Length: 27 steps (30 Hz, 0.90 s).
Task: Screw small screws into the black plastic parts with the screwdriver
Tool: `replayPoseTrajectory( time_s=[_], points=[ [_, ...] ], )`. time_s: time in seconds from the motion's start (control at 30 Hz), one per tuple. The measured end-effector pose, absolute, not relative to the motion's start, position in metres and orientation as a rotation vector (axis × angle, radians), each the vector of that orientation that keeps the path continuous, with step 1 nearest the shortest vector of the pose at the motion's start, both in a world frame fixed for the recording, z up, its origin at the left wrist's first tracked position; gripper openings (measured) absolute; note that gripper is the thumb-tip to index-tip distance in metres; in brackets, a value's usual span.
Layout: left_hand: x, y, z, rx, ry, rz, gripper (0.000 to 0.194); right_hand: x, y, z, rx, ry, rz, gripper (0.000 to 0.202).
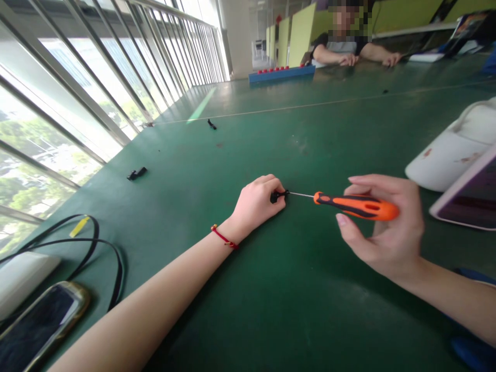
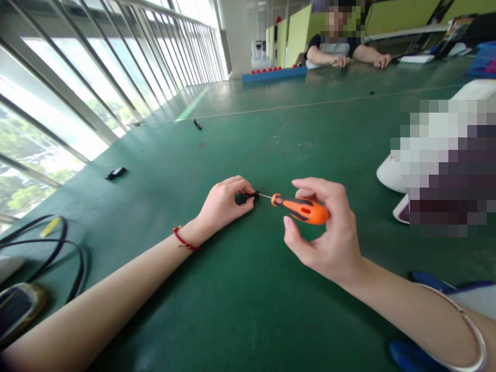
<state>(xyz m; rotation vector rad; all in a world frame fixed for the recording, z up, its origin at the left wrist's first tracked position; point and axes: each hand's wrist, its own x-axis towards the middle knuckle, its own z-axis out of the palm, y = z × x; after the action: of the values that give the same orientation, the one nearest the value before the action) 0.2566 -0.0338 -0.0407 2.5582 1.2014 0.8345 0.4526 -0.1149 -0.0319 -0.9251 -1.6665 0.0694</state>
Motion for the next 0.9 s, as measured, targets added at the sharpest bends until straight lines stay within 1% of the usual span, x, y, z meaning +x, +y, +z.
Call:
replayPoseTrajectory(
  time_s=[0.03, 0.07, 0.17, 0.2, 0.23, 0.33, 0.37, 0.4, 0.5, 0.53, 0.57, 0.67, 0.7, 0.73, 0.8, 0.83, 0.87, 0.9],
  points=[
    [0.2565, -0.0339, -0.0408, 2.557, 1.202, 0.836, 0.007, 0.4529, -0.1145, -0.0316, -0.921, -1.686, 0.080, 0.054],
    [0.2565, -0.0340, -0.0410, 2.557, 1.200, 0.836, 0.007, 0.4531, -0.1145, -0.0312, -0.934, -1.734, 0.085, 0.052],
    [0.2565, -0.0338, -0.0416, 2.556, 1.190, 0.838, 0.008, 0.4529, -0.1161, -0.0299, -1.011, -1.868, 0.028, 0.029],
    [0.2565, -0.0336, -0.0417, 2.555, 1.188, 0.839, 0.008, 0.4527, -0.1166, -0.0298, -1.018, -1.865, 0.003, 0.027],
    [0.2566, -0.0334, -0.0417, 2.554, 1.188, 0.841, 0.007, 0.4524, -0.1170, -0.0299, -1.005, -1.835, -0.013, 0.031],
    [0.2572, -0.0329, -0.0416, 2.557, 1.186, 0.850, 0.007, 0.4525, -0.1169, -0.0306, -0.917, -1.754, 0.012, 0.053],
    [0.2573, -0.0327, -0.0415, 2.558, 1.185, 0.850, 0.008, 0.4528, -0.1168, -0.0307, -0.911, -1.770, 0.025, 0.055],
    [0.2575, -0.0327, -0.0414, 2.558, 1.186, 0.848, 0.008, 0.4532, -0.1169, -0.0306, -0.928, -1.805, 0.029, 0.052],
    [0.2575, -0.0327, -0.0418, 2.562, 1.192, 0.843, 0.007, 0.4534, -0.1177, -0.0304, -1.026, -1.866, -0.020, 0.029],
    [0.2574, -0.0328, -0.0420, 2.564, 1.190, 0.844, 0.007, 0.4532, -0.1179, -0.0305, -1.021, -1.839, -0.034, 0.029],
    [0.2573, -0.0329, -0.0423, 2.566, 1.189, 0.845, 0.007, 0.4529, -0.1178, -0.0306, -0.984, -1.793, -0.030, 0.035],
    [0.2568, -0.0334, -0.0428, 2.566, 1.178, 0.849, 0.008, 0.4521, -0.1171, -0.0303, -0.862, -1.722, 0.071, 0.065],
    [0.2567, -0.0334, -0.0427, 2.565, 1.177, 0.850, 0.008, 0.4519, -0.1171, -0.0299, -0.862, -1.752, 0.099, 0.067],
    [0.2566, -0.0334, -0.0426, 2.565, 1.176, 0.851, 0.008, 0.4517, -0.1175, -0.0294, -0.893, -1.795, 0.104, 0.061],
    [0.2564, -0.0330, -0.0424, 2.564, 1.172, 0.853, 0.008, 0.4511, -0.1186, -0.0285, -0.970, -1.865, 0.051, 0.039],
    [0.2563, -0.0327, -0.0424, 2.563, 1.172, 0.855, 0.008, 0.4507, -0.1192, -0.0284, -0.993, -1.872, 0.014, 0.030],
    [0.2562, -0.0323, -0.0426, 2.564, 1.170, 0.857, 0.008, 0.4503, -0.1196, -0.0284, -0.993, -1.854, -0.013, 0.028],
    [0.2561, -0.0319, -0.0428, 2.566, 1.168, 0.859, 0.008, 0.4500, -0.1197, -0.0288, -0.972, -1.816, -0.014, 0.033]
  ],
)
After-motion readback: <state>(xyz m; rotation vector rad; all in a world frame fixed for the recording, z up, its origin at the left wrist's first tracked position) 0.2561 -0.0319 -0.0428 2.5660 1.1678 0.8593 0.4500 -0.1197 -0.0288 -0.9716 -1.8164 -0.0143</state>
